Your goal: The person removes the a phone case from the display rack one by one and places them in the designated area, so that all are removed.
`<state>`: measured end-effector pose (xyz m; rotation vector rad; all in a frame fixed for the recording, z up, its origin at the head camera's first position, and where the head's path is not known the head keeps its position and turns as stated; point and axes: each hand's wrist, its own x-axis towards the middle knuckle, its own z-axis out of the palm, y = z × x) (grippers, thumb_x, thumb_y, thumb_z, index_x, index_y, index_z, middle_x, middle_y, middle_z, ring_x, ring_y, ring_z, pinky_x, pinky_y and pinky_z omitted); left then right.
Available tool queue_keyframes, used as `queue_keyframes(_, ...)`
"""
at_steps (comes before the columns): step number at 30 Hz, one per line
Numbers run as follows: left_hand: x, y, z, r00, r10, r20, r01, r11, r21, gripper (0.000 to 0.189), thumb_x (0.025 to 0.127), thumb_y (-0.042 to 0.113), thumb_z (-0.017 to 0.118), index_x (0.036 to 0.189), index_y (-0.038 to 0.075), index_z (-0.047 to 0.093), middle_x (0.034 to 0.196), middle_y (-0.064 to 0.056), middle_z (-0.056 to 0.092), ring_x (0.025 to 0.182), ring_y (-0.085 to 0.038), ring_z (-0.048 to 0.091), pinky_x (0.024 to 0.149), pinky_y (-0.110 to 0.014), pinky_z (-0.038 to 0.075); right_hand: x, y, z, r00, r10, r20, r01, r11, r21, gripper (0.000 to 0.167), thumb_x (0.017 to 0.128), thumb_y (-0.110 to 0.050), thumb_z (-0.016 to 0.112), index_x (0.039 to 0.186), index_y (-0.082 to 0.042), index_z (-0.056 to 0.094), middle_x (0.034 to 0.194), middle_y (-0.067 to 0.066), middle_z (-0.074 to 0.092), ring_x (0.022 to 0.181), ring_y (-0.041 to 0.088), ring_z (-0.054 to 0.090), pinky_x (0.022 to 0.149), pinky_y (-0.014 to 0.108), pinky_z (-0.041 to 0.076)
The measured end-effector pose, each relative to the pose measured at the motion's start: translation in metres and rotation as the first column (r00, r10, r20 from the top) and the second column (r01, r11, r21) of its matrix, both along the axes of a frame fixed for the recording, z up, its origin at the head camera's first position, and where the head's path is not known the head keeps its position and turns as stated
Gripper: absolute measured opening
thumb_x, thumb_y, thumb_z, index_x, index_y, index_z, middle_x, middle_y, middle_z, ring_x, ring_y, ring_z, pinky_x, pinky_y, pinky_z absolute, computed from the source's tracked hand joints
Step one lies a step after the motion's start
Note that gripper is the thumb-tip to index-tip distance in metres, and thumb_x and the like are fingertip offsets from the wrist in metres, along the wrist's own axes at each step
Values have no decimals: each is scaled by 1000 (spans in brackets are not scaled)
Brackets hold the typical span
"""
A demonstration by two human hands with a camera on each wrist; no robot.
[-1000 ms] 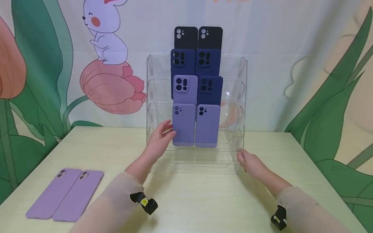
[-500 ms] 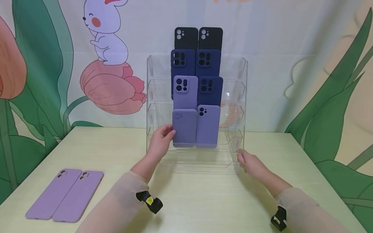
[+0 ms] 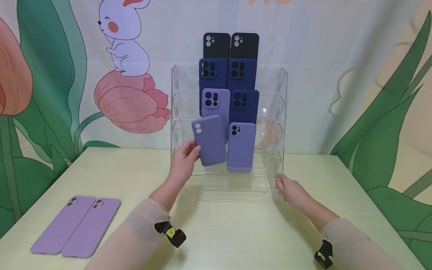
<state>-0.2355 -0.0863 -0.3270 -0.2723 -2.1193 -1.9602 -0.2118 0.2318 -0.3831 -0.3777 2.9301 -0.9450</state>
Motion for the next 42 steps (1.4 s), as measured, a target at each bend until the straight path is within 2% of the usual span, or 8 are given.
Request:
queue_keyframes(5, 3, -2, 2, 999, -33, 10, 33, 999, -13, 26, 95, 3, 51, 120, -6, 56, 109, -23, 61, 102, -29, 59, 86, -38, 49, -1, 1, -1, 1000, -6, 3, 6, 1000, 6, 44, 101, -17, 32, 133, 14, 35, 57, 1, 38, 47, 14, 35, 48, 31, 34)
queue_keyframes(12, 8, -9, -2, 993, -67, 97, 71, 997, -39, 28, 96, 5, 51, 121, -3, 56, 112, -20, 61, 101, -29, 60, 86, -39, 49, -1, 1, -2, 1000, 2, -6, -2, 1000, 6, 43, 101, -15, 32, 132, 14, 36, 55, 0, 38, 46, 14, 35, 47, 30, 34)
queue_keyframes(18, 13, -14, -6, 985, -85, 148, 93, 995, -46, 26, 95, 5, 53, 118, -5, 57, 106, -21, 63, 96, -28, 62, 83, -38, 51, -1, 1, 0, 1000, -9, 10, 9, 1000, 4, 44, 101, -17, 30, 134, 13, 35, 57, 1, 40, 47, 14, 35, 48, 31, 34)
queue_keyframes(24, 27, -20, -6, 971, -120, 205, 136, 989, -64, 29, 94, 5, 54, 121, -4, 57, 108, -19, 64, 97, -28, 63, 83, -39, 51, -1, 1, -1, 1000, -9, 19, 9, 1000, 6, 45, 102, -18, 29, 134, 13, 35, 56, 0, 39, 47, 14, 35, 48, 31, 34)
queue_keyframes(29, 41, -30, -12, 960, -131, 248, 156, 984, -84, 31, 94, 6, 55, 123, -5, 55, 109, -19, 63, 98, -27, 62, 84, -41, 50, -3, 1, -2, 1000, -7, 21, 7, 1000, 13, 45, 101, -18, 29, 134, 13, 34, 55, 0, 39, 47, 14, 36, 48, 31, 34)
queue_keyframes(42, 71, -60, -25, 950, -142, 278, 179, 977, -112, 32, 94, 6, 55, 122, -7, 55, 104, -15, 64, 93, -21, 62, 82, -39, 51, -1, 0, 0, 999, -10, 37, 9, 1000, 16, 48, 102, -20, 29, 136, 13, 32, 54, 0, 38, 47, 14, 35, 48, 32, 34)
